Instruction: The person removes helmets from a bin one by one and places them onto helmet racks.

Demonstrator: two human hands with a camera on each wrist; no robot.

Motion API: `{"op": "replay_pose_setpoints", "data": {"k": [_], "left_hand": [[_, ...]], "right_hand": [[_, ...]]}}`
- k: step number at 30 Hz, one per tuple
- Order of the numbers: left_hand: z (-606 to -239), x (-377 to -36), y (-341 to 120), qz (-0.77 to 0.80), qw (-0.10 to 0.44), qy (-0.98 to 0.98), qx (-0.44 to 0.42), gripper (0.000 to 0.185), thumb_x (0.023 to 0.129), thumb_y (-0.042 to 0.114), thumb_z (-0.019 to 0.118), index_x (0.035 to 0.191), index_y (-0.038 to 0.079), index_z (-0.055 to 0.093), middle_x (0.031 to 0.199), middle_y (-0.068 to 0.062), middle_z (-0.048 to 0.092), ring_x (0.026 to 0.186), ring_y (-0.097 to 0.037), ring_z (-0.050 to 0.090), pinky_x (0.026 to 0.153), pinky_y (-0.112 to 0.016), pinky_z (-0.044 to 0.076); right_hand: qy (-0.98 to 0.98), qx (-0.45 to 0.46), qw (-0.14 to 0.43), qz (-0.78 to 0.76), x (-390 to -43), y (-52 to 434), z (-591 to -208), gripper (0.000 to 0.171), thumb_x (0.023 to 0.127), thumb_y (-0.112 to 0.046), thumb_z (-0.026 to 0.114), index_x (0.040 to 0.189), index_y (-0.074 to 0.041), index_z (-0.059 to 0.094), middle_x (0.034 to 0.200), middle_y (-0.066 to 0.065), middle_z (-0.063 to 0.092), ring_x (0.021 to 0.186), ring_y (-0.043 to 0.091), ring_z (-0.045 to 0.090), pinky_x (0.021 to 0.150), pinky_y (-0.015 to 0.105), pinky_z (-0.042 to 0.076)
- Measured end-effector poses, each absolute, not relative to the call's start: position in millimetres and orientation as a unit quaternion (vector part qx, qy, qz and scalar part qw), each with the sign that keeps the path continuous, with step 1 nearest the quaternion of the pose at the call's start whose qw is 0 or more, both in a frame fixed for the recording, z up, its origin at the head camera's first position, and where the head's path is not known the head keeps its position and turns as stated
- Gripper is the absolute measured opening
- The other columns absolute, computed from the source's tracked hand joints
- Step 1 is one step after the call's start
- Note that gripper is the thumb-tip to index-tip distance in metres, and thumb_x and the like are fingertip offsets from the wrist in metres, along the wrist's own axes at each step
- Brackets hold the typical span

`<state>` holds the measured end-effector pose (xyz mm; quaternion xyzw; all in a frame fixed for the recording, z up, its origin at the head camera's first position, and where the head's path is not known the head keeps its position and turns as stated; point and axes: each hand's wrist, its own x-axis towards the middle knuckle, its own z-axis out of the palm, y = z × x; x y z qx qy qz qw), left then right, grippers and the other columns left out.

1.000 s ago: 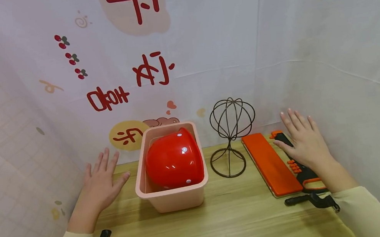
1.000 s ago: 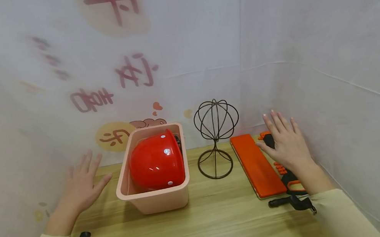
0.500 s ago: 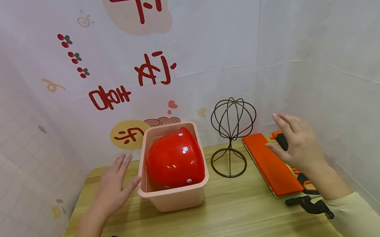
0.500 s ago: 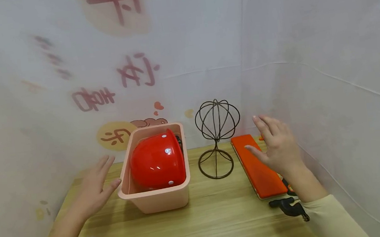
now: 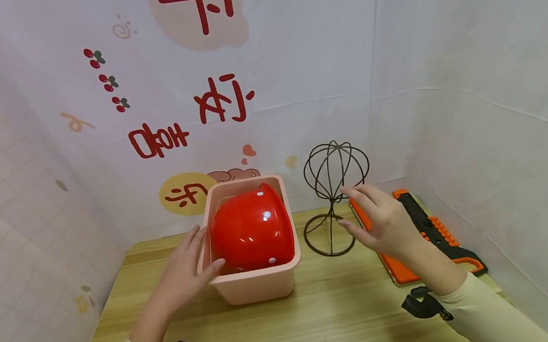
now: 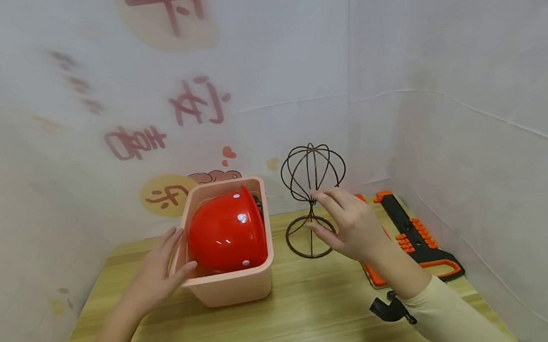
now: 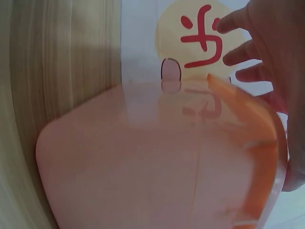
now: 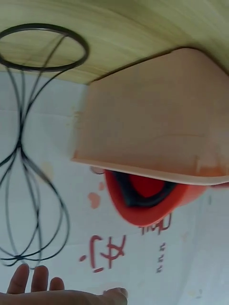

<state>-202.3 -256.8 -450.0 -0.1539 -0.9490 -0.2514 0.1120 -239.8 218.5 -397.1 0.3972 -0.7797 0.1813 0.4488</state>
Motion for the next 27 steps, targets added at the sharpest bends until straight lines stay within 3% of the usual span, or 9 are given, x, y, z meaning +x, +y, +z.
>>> {"op": "replay_pose_setpoints", "data": {"k": [2, 8, 13, 19, 24, 27], "left_hand": [[-451.0, -201.8, -252.3, -0.259, 0.101, -0.949, -0.146, 0.093, 0.103, 0.057, 0.071, 0.172, 0.005, 0.036, 0.178, -0.024, 0.030, 0.156, -0.054, 0.039, 0.107, -0.080, 0.046], [-451.1, -197.9, -243.2, -0.287, 0.073, -0.948, -0.115, 0.102, 0.102, 0.062, 0.072, 0.174, 0.005, 0.029, 0.181, -0.024, 0.022, 0.157, -0.056, 0.036, 0.105, -0.077, 0.049], [-449.2, -195.2, -238.4, -0.299, 0.064, -0.946, -0.106, 0.110, 0.100, 0.067, 0.072, 0.176, 0.004, 0.023, 0.182, -0.025, 0.018, 0.159, -0.057, 0.032, 0.106, -0.076, 0.048], [-449.8, -193.9, -236.9, -0.301, 0.061, -0.946, -0.102, 0.120, 0.096, 0.070, 0.074, 0.177, 0.002, 0.017, 0.182, -0.024, 0.017, 0.160, -0.056, 0.031, 0.106, -0.076, 0.049], [-451.4, -193.9, -237.0, -0.300, 0.061, -0.947, -0.101, 0.127, 0.092, 0.073, 0.077, 0.176, 0.001, 0.015, 0.182, -0.024, 0.016, 0.160, -0.057, 0.031, 0.105, -0.077, 0.049], [-452.4, -194.1, -237.3, -0.297, 0.059, -0.948, -0.100, 0.129, 0.091, 0.075, 0.077, 0.176, 0.001, 0.015, 0.182, -0.024, 0.015, 0.160, -0.057, 0.030, 0.105, -0.077, 0.049]], "right_hand": [[-0.788, 0.404, 0.425, 0.188, -240.3, 208.3, -399.3, 0.062, 0.110, -0.053, 0.065, 0.147, -0.002, 0.067, 0.117, 0.016, 0.071, 0.092, 0.033, 0.072, 0.070, 0.052, 0.064], [-0.822, 0.412, 0.333, 0.211, -240.3, 180.5, -402.7, 0.070, 0.097, -0.041, 0.087, 0.154, -0.011, 0.063, 0.113, 0.006, 0.066, 0.076, 0.018, 0.060, 0.064, 0.034, 0.060], [-0.833, 0.407, 0.292, 0.236, -243.6, 162.5, -402.8, 0.074, 0.091, -0.035, 0.093, 0.155, -0.014, 0.062, 0.114, 0.002, 0.064, 0.083, 0.015, 0.063, 0.062, 0.026, 0.058], [-0.843, 0.395, 0.249, 0.265, -249.1, 147.7, -403.2, 0.074, 0.092, -0.036, 0.093, 0.156, -0.016, 0.061, 0.120, 0.000, 0.066, 0.091, 0.013, 0.070, 0.065, 0.027, 0.061], [-0.852, 0.391, 0.196, 0.288, -253.7, 135.2, -404.0, 0.076, 0.095, -0.038, 0.090, 0.161, -0.019, 0.056, 0.133, 0.002, 0.068, 0.093, 0.012, 0.069, 0.069, 0.025, 0.062], [-0.852, 0.388, 0.158, 0.313, -256.7, 126.9, -403.9, 0.078, 0.097, -0.036, 0.089, 0.164, -0.019, 0.053, 0.132, 0.004, 0.068, 0.093, 0.015, 0.067, 0.070, 0.026, 0.063]]}}
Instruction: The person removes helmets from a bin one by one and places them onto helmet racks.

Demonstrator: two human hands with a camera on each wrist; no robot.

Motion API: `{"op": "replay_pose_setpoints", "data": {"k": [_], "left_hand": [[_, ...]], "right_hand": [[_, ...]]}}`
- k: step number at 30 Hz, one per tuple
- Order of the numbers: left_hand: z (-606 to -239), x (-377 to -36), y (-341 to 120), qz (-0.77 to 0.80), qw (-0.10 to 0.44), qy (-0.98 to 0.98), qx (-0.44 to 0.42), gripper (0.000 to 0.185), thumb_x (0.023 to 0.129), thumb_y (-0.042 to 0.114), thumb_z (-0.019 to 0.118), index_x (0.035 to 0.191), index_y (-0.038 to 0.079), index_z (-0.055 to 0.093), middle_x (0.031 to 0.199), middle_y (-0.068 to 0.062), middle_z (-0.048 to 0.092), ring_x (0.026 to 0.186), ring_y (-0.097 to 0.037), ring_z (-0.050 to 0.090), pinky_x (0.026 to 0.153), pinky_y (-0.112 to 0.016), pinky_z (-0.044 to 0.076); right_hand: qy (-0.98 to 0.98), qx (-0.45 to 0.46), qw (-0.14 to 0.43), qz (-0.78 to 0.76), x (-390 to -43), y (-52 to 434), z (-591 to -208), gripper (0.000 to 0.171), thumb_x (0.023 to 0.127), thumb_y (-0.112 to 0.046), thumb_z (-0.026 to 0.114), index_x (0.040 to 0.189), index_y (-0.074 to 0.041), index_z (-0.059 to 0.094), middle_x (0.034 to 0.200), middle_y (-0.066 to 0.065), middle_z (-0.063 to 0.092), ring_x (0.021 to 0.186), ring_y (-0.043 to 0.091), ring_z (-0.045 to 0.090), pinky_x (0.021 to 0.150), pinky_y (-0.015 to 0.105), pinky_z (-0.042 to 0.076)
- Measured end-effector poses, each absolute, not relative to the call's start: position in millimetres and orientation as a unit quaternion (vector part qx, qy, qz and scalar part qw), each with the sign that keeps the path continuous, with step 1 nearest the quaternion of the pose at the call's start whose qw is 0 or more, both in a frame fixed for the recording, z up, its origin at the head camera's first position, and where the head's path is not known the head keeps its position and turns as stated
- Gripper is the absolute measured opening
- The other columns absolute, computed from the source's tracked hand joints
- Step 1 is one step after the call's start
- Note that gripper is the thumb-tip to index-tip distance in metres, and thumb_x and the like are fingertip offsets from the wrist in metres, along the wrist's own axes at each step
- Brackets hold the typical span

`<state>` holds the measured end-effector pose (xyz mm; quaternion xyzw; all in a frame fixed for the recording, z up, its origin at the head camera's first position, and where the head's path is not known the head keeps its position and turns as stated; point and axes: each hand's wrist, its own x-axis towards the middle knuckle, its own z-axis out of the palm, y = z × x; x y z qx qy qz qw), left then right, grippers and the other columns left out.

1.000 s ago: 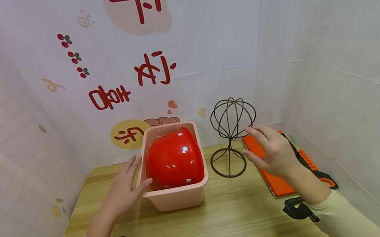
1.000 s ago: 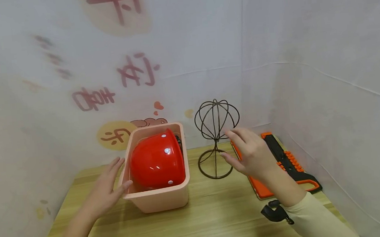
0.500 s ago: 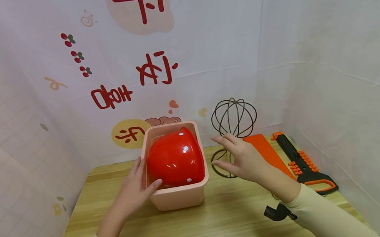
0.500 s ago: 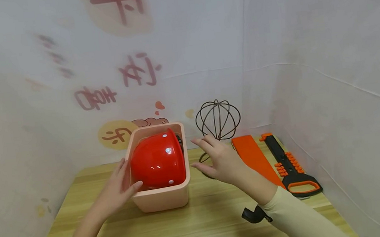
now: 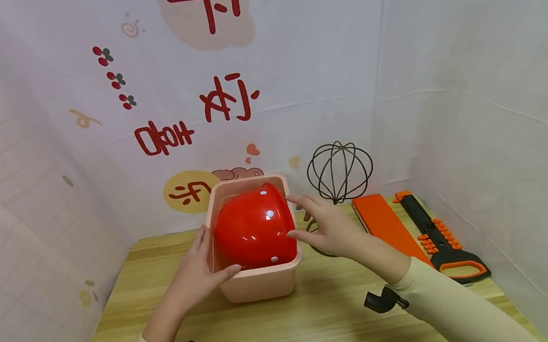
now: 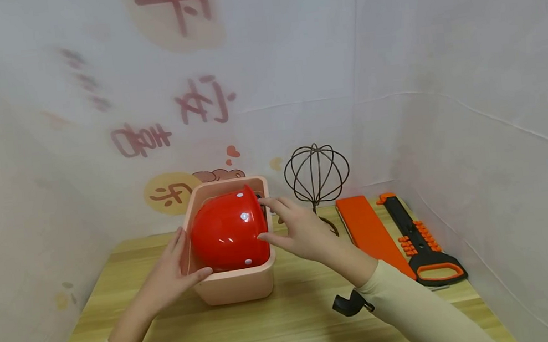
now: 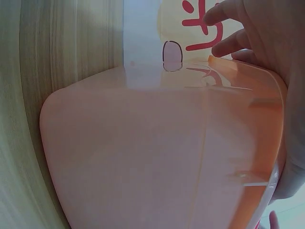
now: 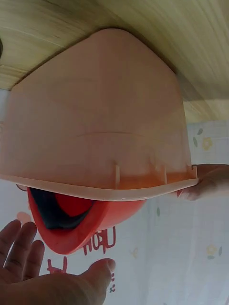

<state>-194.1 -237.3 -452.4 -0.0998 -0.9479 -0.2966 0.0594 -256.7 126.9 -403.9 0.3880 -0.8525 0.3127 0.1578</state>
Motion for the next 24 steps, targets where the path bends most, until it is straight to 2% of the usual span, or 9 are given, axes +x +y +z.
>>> {"op": "replay_pose_setpoints", "data": {"k": [4, 8, 10, 12, 16, 19, 24], "left_hand": [[-452.6, -194.4, -237.4, -0.298, 0.056, -0.948, -0.097, 0.130, 0.090, 0.075, 0.077, 0.176, 0.001, 0.014, 0.182, -0.024, 0.015, 0.160, -0.057, 0.030, 0.105, -0.078, 0.049], [-453.5, -194.9, -237.2, -0.310, 0.055, -0.944, -0.097, 0.131, 0.090, 0.074, 0.078, 0.177, 0.002, 0.013, 0.183, -0.023, 0.014, 0.161, -0.056, 0.029, 0.105, -0.077, 0.050], [-453.7, -195.1, -237.0, -0.317, 0.055, -0.942, -0.098, 0.130, 0.090, 0.074, 0.079, 0.177, 0.003, 0.013, 0.183, -0.022, 0.013, 0.161, -0.056, 0.029, 0.104, -0.076, 0.050], [-453.3, -195.0, -236.8, -0.320, 0.053, -0.941, -0.097, 0.130, 0.090, 0.073, 0.079, 0.177, 0.004, 0.012, 0.184, -0.021, 0.013, 0.161, -0.056, 0.029, 0.103, -0.076, 0.051], [-452.1, -194.6, -236.6, -0.321, 0.051, -0.941, -0.097, 0.130, 0.090, 0.074, 0.079, 0.178, 0.005, 0.012, 0.184, -0.020, 0.012, 0.161, -0.055, 0.029, 0.104, -0.076, 0.051], [-451.8, -194.5, -236.7, -0.320, 0.049, -0.941, -0.096, 0.131, 0.090, 0.075, 0.078, 0.178, 0.005, 0.012, 0.184, -0.020, 0.012, 0.162, -0.055, 0.028, 0.105, -0.076, 0.050], [-452.0, -193.9, -237.2, -0.317, 0.042, -0.943, -0.090, 0.131, 0.089, 0.077, 0.077, 0.178, 0.006, 0.012, 0.184, -0.019, 0.011, 0.162, -0.055, 0.028, 0.105, -0.076, 0.050]], "right_hand": [[-0.850, 0.380, 0.094, 0.353, -261.2, 116.8, -402.9, 0.081, 0.098, -0.030, 0.088, 0.167, -0.020, 0.048, 0.123, 0.003, 0.069, 0.085, 0.017, 0.068, 0.070, 0.029, 0.064], [-0.850, 0.358, 0.024, 0.387, -266.8, 110.4, -403.3, 0.080, 0.101, -0.027, 0.086, 0.169, -0.023, 0.044, 0.107, -0.003, 0.071, 0.075, 0.017, 0.068, 0.066, 0.033, 0.064], [-0.844, 0.342, -0.013, 0.414, -268.1, 108.0, -402.7, 0.080, 0.101, -0.026, 0.085, 0.169, -0.025, 0.043, 0.102, -0.002, 0.073, 0.077, 0.019, 0.070, 0.066, 0.035, 0.064], [-0.831, 0.328, -0.050, 0.446, -268.8, 105.7, -401.8, 0.080, 0.101, -0.023, 0.085, 0.169, -0.026, 0.043, 0.106, 0.001, 0.076, 0.084, 0.020, 0.074, 0.070, 0.037, 0.066], [-0.801, 0.310, -0.109, 0.501, -267.5, 101.1, -399.7, 0.085, 0.099, -0.014, 0.086, 0.169, -0.029, 0.041, 0.130, 0.013, 0.076, 0.103, 0.027, 0.078, 0.078, 0.041, 0.069], [-0.790, 0.306, -0.126, 0.515, -267.2, 99.2, -400.7, 0.086, 0.100, -0.010, 0.084, 0.170, -0.032, 0.038, 0.141, 0.016, 0.071, 0.108, 0.030, 0.078, 0.078, 0.042, 0.069], [-0.766, 0.298, -0.140, 0.552, -269.4, 99.1, -406.8, 0.081, 0.104, -0.003, 0.076, 0.169, -0.034, 0.038, 0.149, 0.016, 0.065, 0.111, 0.033, 0.076, 0.082, 0.044, 0.069]]}}
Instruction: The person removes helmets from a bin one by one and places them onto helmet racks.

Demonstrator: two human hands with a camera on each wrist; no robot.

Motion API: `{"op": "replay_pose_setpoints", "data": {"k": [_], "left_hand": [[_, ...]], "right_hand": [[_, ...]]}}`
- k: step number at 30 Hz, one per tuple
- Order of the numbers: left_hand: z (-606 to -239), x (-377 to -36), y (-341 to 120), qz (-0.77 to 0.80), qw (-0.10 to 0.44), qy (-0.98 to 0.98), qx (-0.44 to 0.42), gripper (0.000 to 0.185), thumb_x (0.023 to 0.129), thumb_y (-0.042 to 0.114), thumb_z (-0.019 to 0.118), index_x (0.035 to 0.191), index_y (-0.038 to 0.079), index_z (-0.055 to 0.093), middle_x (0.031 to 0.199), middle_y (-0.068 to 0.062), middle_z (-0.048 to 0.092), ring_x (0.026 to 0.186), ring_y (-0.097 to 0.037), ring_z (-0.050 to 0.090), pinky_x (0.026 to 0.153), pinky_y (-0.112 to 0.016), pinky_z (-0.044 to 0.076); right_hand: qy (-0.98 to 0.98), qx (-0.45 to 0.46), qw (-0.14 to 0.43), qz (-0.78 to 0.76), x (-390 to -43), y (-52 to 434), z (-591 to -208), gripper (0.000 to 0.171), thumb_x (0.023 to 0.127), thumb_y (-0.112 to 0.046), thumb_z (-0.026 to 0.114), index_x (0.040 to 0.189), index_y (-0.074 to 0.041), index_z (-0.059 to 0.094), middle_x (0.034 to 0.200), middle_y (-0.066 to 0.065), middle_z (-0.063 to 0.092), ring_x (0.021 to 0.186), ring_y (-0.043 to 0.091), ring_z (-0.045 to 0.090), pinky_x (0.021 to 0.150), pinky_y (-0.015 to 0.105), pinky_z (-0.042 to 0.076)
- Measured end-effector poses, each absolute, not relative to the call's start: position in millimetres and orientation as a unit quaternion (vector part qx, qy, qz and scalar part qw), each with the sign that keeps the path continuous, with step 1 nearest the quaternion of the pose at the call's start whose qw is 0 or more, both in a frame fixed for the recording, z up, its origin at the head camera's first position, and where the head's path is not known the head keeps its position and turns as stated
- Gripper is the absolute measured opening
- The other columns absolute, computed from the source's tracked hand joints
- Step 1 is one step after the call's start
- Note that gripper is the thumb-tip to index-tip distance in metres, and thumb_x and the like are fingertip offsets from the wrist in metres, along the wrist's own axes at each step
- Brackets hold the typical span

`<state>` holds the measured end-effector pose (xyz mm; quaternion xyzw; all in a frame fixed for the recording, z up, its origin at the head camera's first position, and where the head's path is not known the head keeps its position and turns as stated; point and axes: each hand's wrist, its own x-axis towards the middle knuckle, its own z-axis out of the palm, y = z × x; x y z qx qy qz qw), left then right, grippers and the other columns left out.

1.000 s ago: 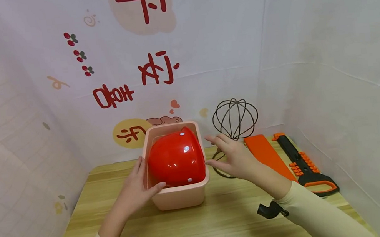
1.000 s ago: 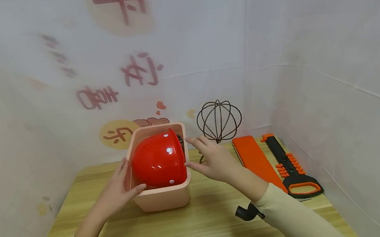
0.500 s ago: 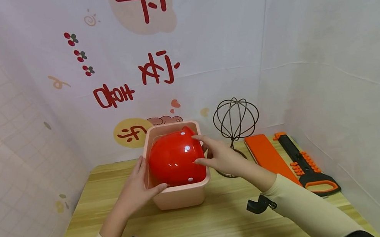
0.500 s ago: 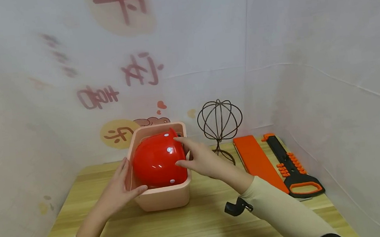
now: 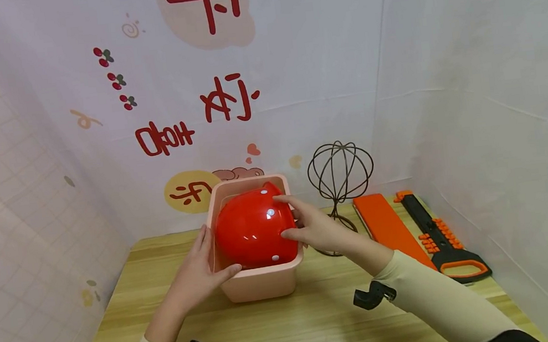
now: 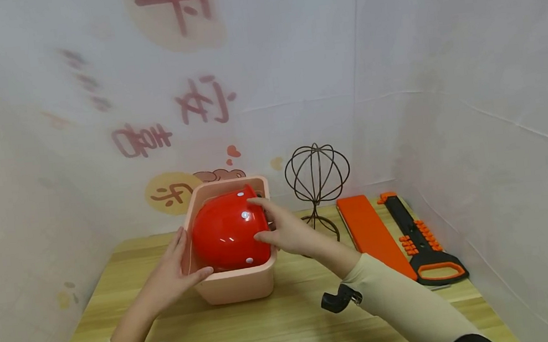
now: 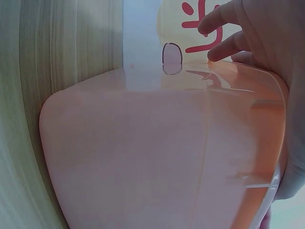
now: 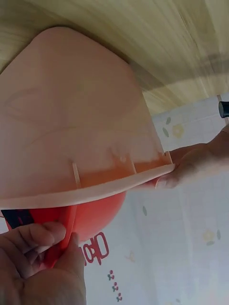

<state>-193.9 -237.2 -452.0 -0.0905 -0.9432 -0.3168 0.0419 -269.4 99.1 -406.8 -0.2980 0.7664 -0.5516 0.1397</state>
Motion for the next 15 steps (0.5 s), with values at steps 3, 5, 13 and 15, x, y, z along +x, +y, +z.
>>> {"op": "replay_pose_setpoints", "data": {"k": [3, 5, 13, 15], "left_hand": [[-452.2, -193.7, -236.7, -0.315, 0.041, -0.944, -0.091, 0.131, 0.089, 0.078, 0.076, 0.178, 0.006, 0.012, 0.185, -0.019, 0.011, 0.162, -0.055, 0.028, 0.106, -0.077, 0.049], [-452.4, -193.6, -236.4, -0.316, 0.042, -0.943, -0.092, 0.131, 0.089, 0.079, 0.076, 0.178, 0.005, 0.012, 0.185, -0.019, 0.010, 0.162, -0.055, 0.028, 0.106, -0.077, 0.049], [-452.7, -192.7, -236.6, -0.317, 0.043, -0.943, -0.095, 0.130, 0.090, 0.076, 0.077, 0.178, 0.007, 0.011, 0.184, -0.019, 0.010, 0.161, -0.056, 0.028, 0.105, -0.078, 0.048], [-452.9, -192.4, -236.9, -0.320, 0.044, -0.942, -0.095, 0.130, 0.090, 0.075, 0.078, 0.178, 0.008, 0.009, 0.185, -0.019, 0.009, 0.161, -0.056, 0.028, 0.105, -0.079, 0.048]], "right_hand": [[0.757, -0.292, 0.141, -0.568, -268.9, 101.0, -408.2, 0.079, 0.105, -0.003, 0.074, 0.168, -0.035, 0.039, 0.144, 0.016, 0.067, 0.105, 0.035, 0.075, 0.079, 0.042, 0.069], [0.757, -0.288, 0.139, -0.570, -268.2, 102.4, -408.5, 0.078, 0.105, -0.005, 0.074, 0.167, -0.037, 0.040, 0.138, 0.016, 0.068, 0.099, 0.036, 0.074, 0.074, 0.040, 0.067], [0.750, -0.285, 0.122, -0.585, -267.5, 106.7, -409.9, 0.076, 0.106, -0.010, 0.075, 0.166, -0.039, 0.039, 0.138, 0.014, 0.067, 0.100, 0.036, 0.072, 0.072, 0.039, 0.065], [0.744, -0.289, 0.111, -0.592, -267.9, 108.0, -409.3, 0.075, 0.107, -0.010, 0.075, 0.166, -0.038, 0.039, 0.138, 0.013, 0.067, 0.100, 0.037, 0.072, 0.072, 0.039, 0.066]]}}
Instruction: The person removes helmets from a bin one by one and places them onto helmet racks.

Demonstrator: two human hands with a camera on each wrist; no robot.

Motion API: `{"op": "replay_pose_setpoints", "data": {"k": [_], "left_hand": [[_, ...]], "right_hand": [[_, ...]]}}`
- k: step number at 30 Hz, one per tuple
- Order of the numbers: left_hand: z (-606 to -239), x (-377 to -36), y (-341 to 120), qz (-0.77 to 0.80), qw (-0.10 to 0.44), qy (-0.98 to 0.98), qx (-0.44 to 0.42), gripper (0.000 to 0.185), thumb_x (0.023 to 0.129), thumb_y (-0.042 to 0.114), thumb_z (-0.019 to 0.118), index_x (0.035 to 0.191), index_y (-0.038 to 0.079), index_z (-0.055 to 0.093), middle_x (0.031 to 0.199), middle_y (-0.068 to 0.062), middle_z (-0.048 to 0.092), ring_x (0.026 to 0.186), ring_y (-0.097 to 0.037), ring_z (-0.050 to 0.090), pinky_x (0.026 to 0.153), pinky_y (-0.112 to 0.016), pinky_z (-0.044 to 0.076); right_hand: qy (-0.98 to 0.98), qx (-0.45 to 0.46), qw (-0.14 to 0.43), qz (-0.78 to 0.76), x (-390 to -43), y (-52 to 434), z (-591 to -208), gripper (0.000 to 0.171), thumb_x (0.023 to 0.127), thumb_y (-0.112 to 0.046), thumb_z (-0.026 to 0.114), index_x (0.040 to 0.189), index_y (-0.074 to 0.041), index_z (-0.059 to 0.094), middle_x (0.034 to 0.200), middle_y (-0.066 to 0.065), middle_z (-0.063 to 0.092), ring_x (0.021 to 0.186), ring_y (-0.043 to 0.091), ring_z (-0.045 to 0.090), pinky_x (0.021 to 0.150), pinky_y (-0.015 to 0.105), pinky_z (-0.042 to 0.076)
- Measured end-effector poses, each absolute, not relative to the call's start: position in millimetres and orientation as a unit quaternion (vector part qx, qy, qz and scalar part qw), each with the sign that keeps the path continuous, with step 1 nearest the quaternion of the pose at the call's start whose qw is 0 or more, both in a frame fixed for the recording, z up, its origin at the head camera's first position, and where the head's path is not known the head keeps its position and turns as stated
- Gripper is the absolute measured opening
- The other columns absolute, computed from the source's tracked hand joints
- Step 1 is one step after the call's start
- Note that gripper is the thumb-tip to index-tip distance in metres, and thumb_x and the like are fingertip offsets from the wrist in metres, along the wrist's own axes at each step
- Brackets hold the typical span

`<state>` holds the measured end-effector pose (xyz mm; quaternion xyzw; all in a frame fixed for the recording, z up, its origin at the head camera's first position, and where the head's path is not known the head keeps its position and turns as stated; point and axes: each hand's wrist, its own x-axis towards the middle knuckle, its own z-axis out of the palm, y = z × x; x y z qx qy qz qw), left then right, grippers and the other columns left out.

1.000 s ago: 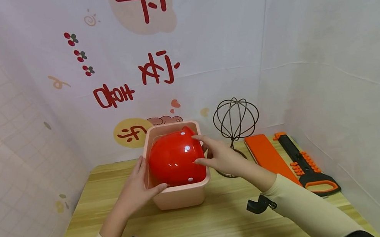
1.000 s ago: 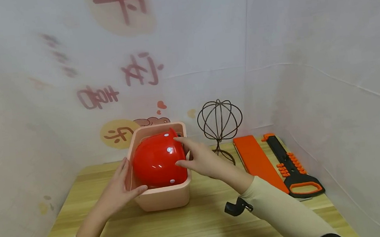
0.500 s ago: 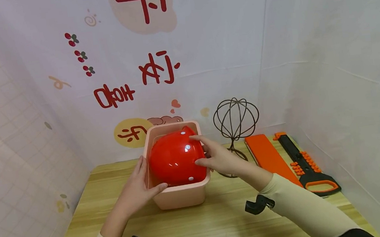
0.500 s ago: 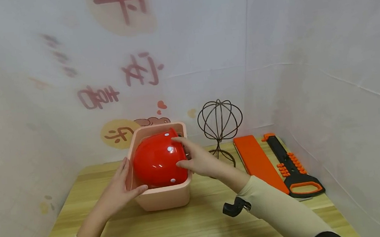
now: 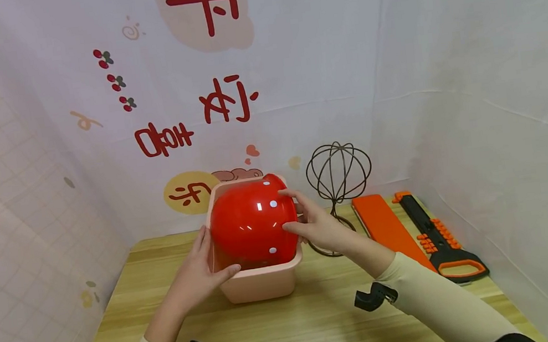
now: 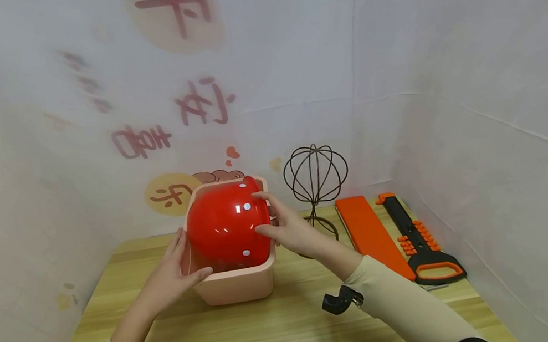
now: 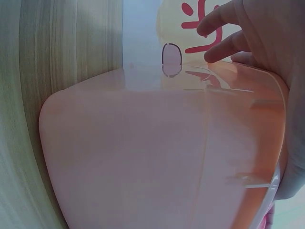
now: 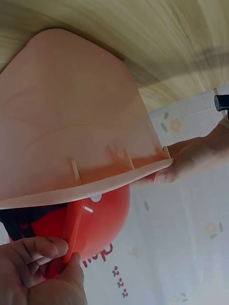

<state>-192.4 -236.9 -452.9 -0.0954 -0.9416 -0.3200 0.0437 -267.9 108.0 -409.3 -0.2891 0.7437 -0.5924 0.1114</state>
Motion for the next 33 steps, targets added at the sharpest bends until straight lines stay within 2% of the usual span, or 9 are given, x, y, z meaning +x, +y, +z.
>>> {"op": "replay_pose_setpoints", "data": {"k": [7, 13, 19, 24, 33], "left_hand": [[-452.8, -193.8, -237.4, -0.323, 0.043, -0.940, -0.099, 0.128, 0.091, 0.071, 0.080, 0.179, 0.010, 0.008, 0.185, -0.019, 0.008, 0.161, -0.057, 0.028, 0.103, -0.078, 0.050], [-454.7, -194.3, -237.2, -0.313, 0.052, -0.942, -0.108, 0.129, 0.092, 0.073, 0.078, 0.178, 0.006, 0.009, 0.185, -0.020, 0.007, 0.162, -0.055, 0.026, 0.106, -0.077, 0.048], [-455.3, -193.9, -237.8, -0.313, 0.055, -0.942, -0.108, 0.130, 0.091, 0.077, 0.075, 0.176, 0.001, 0.012, 0.184, -0.020, 0.008, 0.162, -0.055, 0.026, 0.108, -0.078, 0.046], [-454.5, -194.7, -237.5, -0.310, 0.048, -0.944, -0.102, 0.131, 0.091, 0.077, 0.075, 0.176, 0.000, 0.012, 0.184, -0.020, 0.007, 0.162, -0.056, 0.025, 0.110, -0.079, 0.043], [-454.3, -191.9, -237.2, -0.306, 0.042, -0.946, -0.098, 0.133, 0.090, 0.082, 0.072, 0.176, 0.002, 0.009, 0.185, -0.019, 0.006, 0.162, -0.055, 0.027, 0.113, -0.079, 0.042]], "right_hand": [[0.720, -0.309, 0.076, -0.617, -268.2, 110.7, -402.6, 0.071, 0.108, -0.006, 0.071, 0.166, -0.032, 0.038, 0.139, 0.014, 0.067, 0.099, 0.039, 0.071, 0.070, 0.037, 0.066], [0.712, -0.324, 0.046, -0.621, -267.5, 111.5, -399.5, 0.071, 0.110, -0.005, 0.068, 0.168, -0.030, 0.036, 0.136, 0.015, 0.067, 0.087, 0.035, 0.068, 0.066, 0.032, 0.062], [0.698, -0.333, 0.015, -0.634, -268.0, 113.8, -395.0, 0.071, 0.110, -0.004, 0.068, 0.169, -0.024, 0.035, 0.134, 0.019, 0.068, 0.086, 0.034, 0.069, 0.066, 0.032, 0.063], [0.695, -0.331, -0.025, -0.638, -269.3, 117.9, -389.8, 0.071, 0.109, -0.001, 0.067, 0.169, -0.022, 0.034, 0.128, 0.021, 0.068, 0.075, 0.030, 0.065, 0.064, 0.030, 0.061], [0.686, -0.340, -0.082, -0.638, -265.5, 126.2, -377.6, 0.073, 0.110, -0.003, 0.067, 0.170, -0.026, 0.033, 0.115, 0.017, 0.066, 0.071, 0.048, 0.058, 0.061, 0.032, 0.059]]}}
